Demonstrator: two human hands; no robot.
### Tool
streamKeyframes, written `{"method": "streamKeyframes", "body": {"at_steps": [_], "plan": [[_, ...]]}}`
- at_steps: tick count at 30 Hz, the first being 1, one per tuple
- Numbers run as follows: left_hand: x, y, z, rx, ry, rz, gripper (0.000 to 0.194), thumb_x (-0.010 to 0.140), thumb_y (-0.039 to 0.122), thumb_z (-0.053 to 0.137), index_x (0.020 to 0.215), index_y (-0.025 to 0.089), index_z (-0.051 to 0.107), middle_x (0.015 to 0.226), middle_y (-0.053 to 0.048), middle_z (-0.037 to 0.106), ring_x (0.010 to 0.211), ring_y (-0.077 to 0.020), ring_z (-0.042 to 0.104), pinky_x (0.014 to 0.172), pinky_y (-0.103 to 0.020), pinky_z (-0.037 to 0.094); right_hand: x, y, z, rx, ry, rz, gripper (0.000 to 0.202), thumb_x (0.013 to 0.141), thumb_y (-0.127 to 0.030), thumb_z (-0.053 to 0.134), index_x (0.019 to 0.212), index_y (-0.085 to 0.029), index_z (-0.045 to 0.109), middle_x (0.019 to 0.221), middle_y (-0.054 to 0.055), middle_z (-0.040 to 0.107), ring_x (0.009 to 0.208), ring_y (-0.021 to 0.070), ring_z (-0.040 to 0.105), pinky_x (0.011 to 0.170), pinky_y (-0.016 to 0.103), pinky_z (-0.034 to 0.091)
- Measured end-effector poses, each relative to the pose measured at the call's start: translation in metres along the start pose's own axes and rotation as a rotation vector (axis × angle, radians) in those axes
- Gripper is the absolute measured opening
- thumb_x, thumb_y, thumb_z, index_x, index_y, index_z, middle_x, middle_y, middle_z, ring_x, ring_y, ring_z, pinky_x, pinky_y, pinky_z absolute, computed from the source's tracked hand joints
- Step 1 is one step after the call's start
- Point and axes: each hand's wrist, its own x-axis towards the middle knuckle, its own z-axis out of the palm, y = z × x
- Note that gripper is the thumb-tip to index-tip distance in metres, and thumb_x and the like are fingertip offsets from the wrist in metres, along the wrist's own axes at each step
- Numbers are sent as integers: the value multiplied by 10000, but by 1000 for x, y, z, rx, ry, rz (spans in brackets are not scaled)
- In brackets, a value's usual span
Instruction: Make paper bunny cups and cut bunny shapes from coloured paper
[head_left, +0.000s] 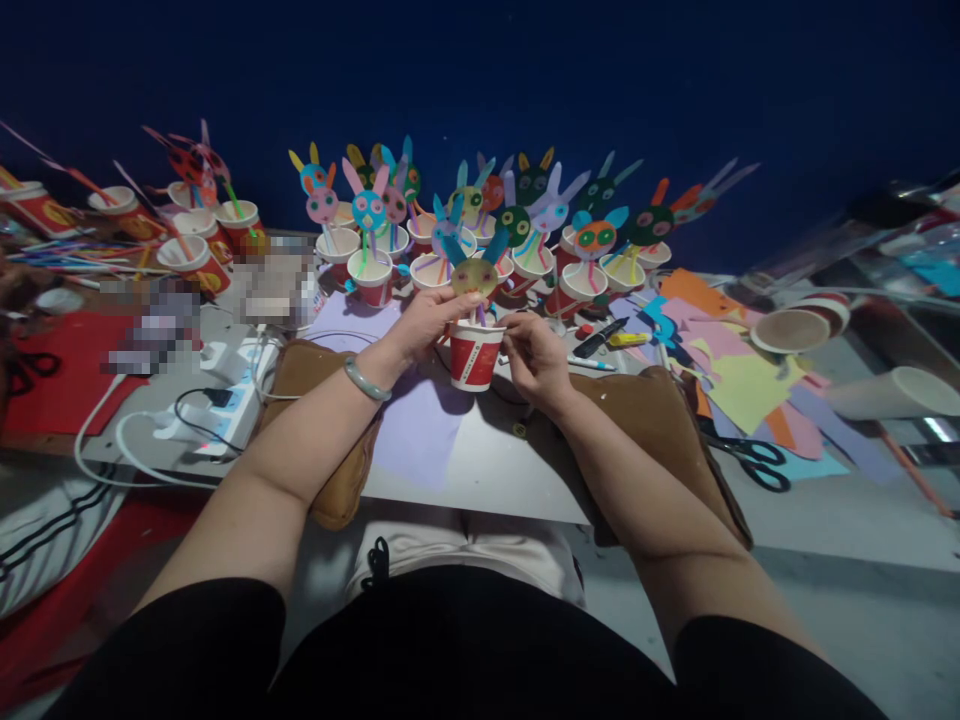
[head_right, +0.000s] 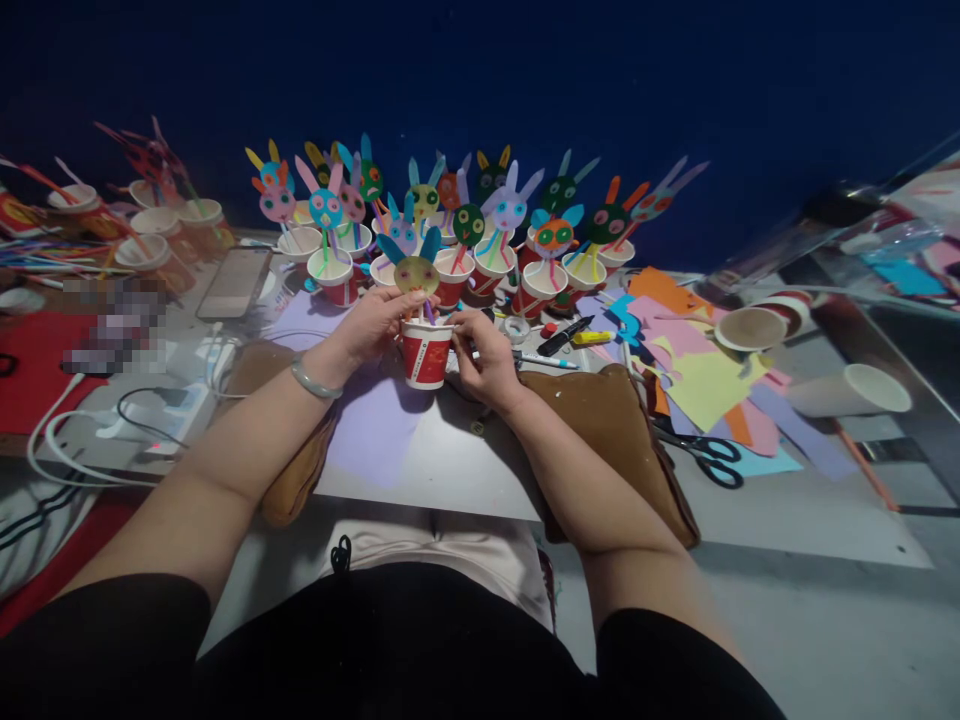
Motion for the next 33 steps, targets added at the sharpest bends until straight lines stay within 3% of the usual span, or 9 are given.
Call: {"method": "streamKeyframes", "body": {"at_steps": [6, 11, 23, 30, 33], "plan": [[1, -1, -1, 26, -48, 96, 530, 627, 576, 944, 871, 137, 772, 800, -24, 761, 727, -123, 675, 714, -241, 508, 1, -2, 0, 18, -78, -10, 116, 973, -203, 577, 891, -247, 508, 973, 60, 651, 793, 186, 607, 732, 357, 528], [4, -2, 0, 34, -16, 164, 618, 623, 704, 887, 860, 143, 782, 802, -29, 776, 744, -131, 696, 753, -255, 540, 2, -4, -1, 20, -149, -73, 153, 923, -114, 570, 897, -251, 507, 945, 52, 647, 809, 193, 607, 721, 350, 520], [6, -6, -5, 78, 17, 121, 592, 695, 687, 855, 823, 116, 765, 736, -41, 750, 660, -121, 664, 652, -245, 515, 2, -4, -2, -4, -161, -109, 132, 938, -127, 545, 924, -255, 516, 956, 69, 657, 852, 205, 638, 748, 374, 547], [4, -5, 0, 21, -1, 144, 534, 698, 621, 888, 846, 125, 755, 791, -35, 745, 781, -145, 692, 753, -260, 528, 2, -4, -3, 28, -145, -47, 113, 948, -202, 594, 882, -250, 516, 954, 62, 662, 826, 200, 623, 744, 365, 534], [3, -4, 0, 58, 29, 165, 517, 667, 594, 917, 822, 123, 769, 743, -14, 720, 735, -130, 659, 724, -255, 509, 3, -5, -3, 45, -138, -53, 118, 946, -186, 593, 881, -248, 517, 948, 58, 658, 815, 196, 620, 733, 357, 529]]}}
